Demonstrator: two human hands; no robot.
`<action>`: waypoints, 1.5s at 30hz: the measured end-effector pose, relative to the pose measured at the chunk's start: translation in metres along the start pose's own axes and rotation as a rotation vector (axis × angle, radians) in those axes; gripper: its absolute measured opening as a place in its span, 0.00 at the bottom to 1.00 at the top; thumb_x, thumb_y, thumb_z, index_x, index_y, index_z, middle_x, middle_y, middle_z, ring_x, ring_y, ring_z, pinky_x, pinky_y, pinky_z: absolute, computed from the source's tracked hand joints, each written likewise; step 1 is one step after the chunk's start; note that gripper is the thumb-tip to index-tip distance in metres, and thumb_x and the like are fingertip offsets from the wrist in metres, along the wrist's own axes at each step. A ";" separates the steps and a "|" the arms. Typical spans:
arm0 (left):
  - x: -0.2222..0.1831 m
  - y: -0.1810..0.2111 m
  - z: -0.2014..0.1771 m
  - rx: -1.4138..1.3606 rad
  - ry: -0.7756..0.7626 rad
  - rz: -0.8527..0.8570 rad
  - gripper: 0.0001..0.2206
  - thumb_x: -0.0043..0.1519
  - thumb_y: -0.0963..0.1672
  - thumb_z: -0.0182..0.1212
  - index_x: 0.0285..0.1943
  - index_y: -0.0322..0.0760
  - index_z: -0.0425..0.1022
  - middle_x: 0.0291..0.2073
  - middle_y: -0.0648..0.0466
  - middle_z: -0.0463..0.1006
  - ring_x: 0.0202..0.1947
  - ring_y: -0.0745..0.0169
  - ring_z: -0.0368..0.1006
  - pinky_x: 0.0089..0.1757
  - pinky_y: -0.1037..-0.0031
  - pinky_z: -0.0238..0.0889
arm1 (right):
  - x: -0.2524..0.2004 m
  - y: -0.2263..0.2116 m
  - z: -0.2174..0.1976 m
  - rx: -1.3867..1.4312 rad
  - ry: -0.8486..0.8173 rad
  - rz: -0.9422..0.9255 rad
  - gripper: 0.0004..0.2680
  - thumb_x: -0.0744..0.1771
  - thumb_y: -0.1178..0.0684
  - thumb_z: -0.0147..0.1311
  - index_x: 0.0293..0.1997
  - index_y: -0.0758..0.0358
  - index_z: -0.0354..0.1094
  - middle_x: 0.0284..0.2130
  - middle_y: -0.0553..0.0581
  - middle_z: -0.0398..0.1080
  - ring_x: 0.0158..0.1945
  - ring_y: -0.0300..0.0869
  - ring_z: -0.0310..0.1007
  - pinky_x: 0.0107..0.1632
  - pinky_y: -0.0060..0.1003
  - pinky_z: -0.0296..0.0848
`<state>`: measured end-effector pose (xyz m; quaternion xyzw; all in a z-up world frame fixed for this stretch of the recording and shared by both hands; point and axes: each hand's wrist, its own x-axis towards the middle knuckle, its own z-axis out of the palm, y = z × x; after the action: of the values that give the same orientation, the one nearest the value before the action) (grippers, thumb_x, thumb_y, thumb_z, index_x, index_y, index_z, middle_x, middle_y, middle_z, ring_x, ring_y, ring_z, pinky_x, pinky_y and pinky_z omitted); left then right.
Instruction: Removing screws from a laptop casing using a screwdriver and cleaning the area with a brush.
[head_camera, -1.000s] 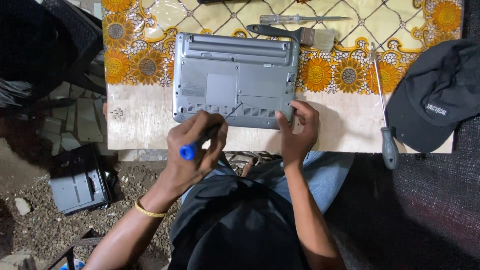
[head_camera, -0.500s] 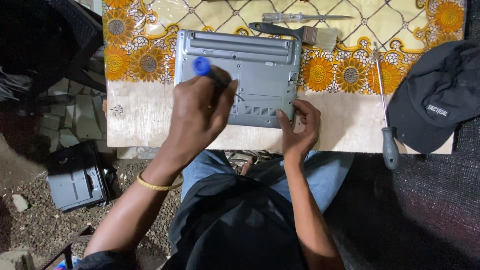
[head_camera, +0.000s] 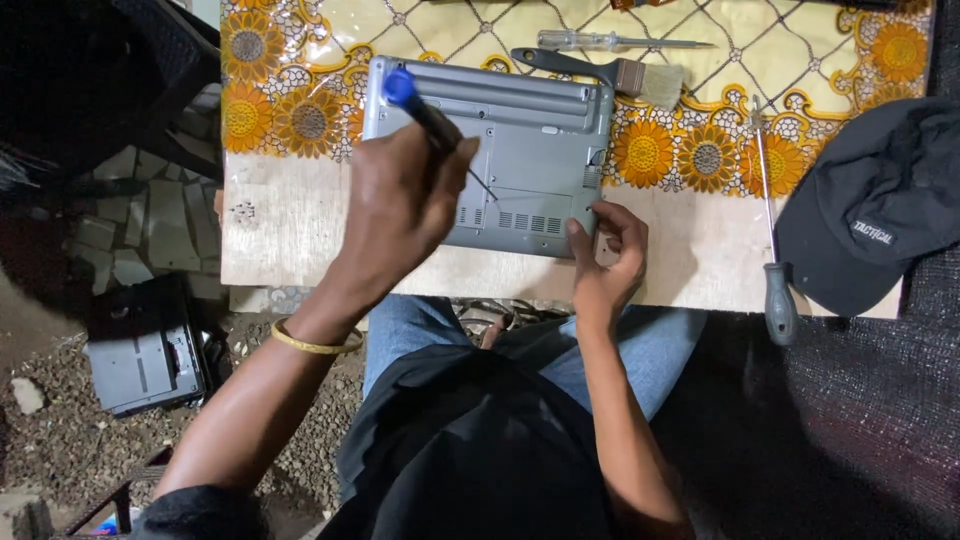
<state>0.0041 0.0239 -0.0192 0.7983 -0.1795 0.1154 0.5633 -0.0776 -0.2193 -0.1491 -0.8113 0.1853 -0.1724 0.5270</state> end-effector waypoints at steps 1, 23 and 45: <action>-0.001 -0.006 -0.002 0.000 0.001 0.001 0.10 0.72 0.37 0.64 0.35 0.29 0.76 0.17 0.45 0.73 0.17 0.48 0.75 0.22 0.68 0.64 | 0.000 0.001 0.001 0.000 0.000 -0.002 0.12 0.69 0.48 0.73 0.58 0.44 0.75 0.52 0.44 0.71 0.56 0.37 0.72 0.62 0.37 0.64; -0.029 -0.005 -0.008 -0.008 0.028 0.115 0.08 0.73 0.37 0.65 0.38 0.29 0.79 0.23 0.46 0.79 0.21 0.51 0.80 0.26 0.72 0.70 | 0.000 0.005 0.005 -0.016 0.054 -0.072 0.12 0.69 0.50 0.74 0.57 0.47 0.77 0.51 0.45 0.74 0.53 0.38 0.75 0.60 0.36 0.66; 0.018 0.035 -0.009 -0.176 -0.243 0.200 0.19 0.65 0.37 0.70 0.63 0.25 0.73 0.51 0.44 0.79 0.50 0.49 0.76 0.53 0.61 0.70 | 0.067 -0.193 0.024 0.482 -0.604 -0.622 0.03 0.74 0.52 0.61 0.46 0.57 0.77 0.38 0.53 0.83 0.40 0.39 0.83 0.83 0.44 0.63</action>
<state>0.0061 0.0191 0.0214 0.7322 -0.3341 0.0571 0.5907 0.0149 -0.1605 0.0246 -0.6968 -0.2717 -0.1168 0.6534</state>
